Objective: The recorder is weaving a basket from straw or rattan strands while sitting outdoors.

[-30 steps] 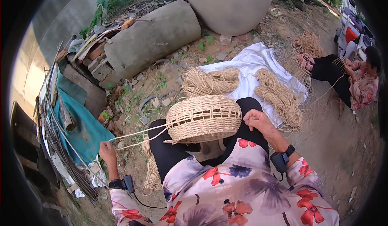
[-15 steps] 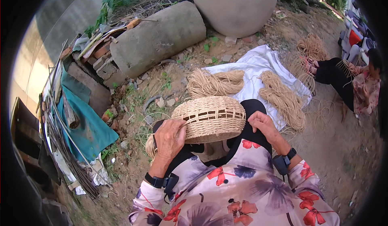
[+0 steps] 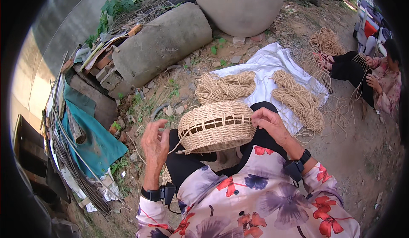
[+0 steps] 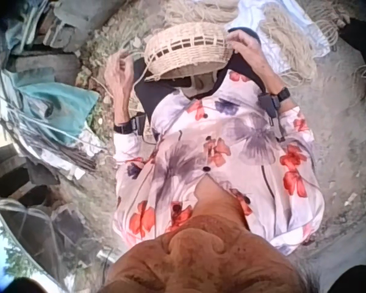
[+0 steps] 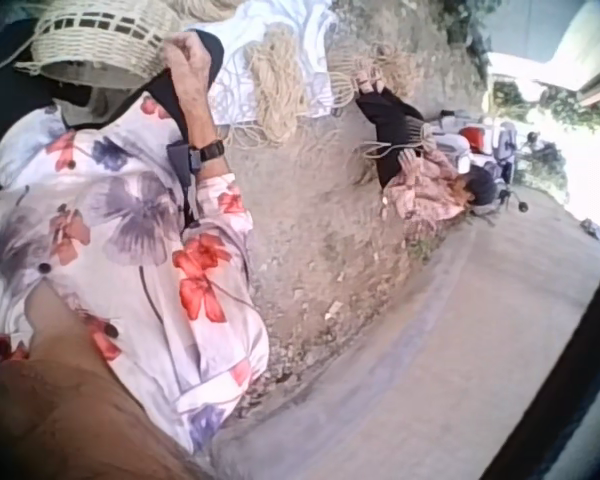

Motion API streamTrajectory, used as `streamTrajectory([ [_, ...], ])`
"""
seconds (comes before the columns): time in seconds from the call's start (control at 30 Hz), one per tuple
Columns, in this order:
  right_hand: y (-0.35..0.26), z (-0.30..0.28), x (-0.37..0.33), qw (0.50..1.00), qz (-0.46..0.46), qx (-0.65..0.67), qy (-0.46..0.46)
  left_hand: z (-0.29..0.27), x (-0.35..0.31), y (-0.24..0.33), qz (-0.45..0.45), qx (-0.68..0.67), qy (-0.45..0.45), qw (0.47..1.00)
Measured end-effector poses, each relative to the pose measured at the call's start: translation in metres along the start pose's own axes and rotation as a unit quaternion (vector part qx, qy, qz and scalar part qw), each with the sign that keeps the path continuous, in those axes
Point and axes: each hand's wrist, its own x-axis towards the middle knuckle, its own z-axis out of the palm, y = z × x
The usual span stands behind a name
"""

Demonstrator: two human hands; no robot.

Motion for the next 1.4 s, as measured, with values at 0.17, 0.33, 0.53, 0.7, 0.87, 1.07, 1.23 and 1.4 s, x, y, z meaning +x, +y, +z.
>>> streamTrajectory([
  [0.17, -0.015, 0.035, 0.029, 0.955, -0.188, -0.225, -0.041, 0.05, 0.005, 0.052, 0.198, -0.024, -0.061, 0.978],
  [0.33, -0.019, 0.048, 0.026, 0.909, -0.228, -0.349, -0.022, 0.06, 0.004, 0.057, 0.222, 0.007, -0.125, 0.967],
  [0.53, -0.021, 0.048, 0.022, 0.88, -0.247, -0.404, -0.038, 0.048, -0.006, 0.045, 0.096, -0.033, -0.092, 0.991],
  [0.7, -0.01, 0.017, 0.023, 0.964, -0.147, -0.223, -0.011, 0.041, -0.02, 0.016, -0.004, 0.002, -0.111, 0.994],
  [0.87, 0.024, 0.007, 0.013, 0.961, -0.131, -0.233, 0.069, 0.037, -0.023, 0.009, -0.006, -0.007, -0.122, 0.993],
  [1.07, 0.022, 0.003, 0.005, 0.965, -0.132, -0.225, 0.018, 0.033, -0.024, 0.0, -0.097, -0.13, -0.147, 0.976],
  [1.23, 0.006, 0.018, 0.008, 0.953, -0.171, -0.244, 0.046, 0.033, -0.022, 0.001, -0.076, -0.125, -0.159, 0.976],
  [1.4, -0.025, 0.045, 0.025, 0.94, -0.224, -0.258, -0.016, 0.03, -0.022, 0.002, -0.04, -0.116, -0.145, 0.982],
])
